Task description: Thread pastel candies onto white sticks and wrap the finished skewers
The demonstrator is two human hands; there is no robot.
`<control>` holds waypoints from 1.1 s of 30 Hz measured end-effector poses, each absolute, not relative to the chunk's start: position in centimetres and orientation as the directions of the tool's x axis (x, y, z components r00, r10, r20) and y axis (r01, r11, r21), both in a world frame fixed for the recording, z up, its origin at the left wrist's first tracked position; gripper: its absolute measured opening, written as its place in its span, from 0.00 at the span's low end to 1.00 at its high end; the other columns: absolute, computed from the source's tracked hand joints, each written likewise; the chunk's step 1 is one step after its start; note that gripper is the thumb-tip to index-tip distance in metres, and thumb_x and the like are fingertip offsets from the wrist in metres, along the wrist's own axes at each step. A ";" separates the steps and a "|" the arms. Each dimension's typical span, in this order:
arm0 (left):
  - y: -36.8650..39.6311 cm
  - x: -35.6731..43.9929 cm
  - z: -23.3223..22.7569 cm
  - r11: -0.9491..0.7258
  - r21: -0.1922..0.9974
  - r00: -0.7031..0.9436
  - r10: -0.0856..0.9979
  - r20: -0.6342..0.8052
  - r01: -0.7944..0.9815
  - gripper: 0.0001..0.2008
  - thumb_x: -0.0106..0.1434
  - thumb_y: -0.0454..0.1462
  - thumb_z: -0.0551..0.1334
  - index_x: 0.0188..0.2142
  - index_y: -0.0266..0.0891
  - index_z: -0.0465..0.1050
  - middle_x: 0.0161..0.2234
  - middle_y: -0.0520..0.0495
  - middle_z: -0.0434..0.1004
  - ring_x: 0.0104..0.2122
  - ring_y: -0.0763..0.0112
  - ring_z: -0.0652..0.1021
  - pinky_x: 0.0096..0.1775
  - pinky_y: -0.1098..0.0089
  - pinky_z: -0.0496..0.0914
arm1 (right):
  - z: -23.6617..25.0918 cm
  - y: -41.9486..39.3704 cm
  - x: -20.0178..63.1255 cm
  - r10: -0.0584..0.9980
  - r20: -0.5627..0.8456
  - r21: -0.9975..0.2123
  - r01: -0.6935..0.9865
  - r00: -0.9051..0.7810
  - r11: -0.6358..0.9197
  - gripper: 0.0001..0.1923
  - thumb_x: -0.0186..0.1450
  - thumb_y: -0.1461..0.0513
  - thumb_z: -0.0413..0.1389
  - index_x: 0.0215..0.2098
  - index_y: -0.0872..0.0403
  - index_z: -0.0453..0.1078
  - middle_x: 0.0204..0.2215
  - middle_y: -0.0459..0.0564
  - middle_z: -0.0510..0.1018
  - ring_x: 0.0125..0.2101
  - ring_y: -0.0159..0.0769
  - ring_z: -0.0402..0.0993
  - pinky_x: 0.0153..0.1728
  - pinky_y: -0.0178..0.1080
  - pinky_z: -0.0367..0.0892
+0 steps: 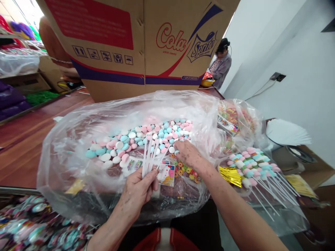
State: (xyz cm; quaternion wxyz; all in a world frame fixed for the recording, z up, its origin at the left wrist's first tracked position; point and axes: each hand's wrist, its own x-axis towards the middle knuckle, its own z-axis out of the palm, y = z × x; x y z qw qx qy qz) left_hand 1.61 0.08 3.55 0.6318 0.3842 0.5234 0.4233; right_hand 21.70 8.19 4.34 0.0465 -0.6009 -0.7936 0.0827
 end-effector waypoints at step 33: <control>1.2 1.0 2.1 0.107 0.962 0.120 0.983 -0.141 0.253 0.18 0.62 0.46 0.62 0.20 0.41 0.67 0.15 0.55 0.64 0.18 0.71 0.63 0.23 0.73 0.56 | 2.5 5.8 21.4 0.999 -0.040 -0.958 -0.286 0.032 -0.029 0.19 0.50 0.54 0.71 0.33 0.52 0.72 0.28 0.43 0.79 0.29 0.33 0.76 0.34 0.37 0.72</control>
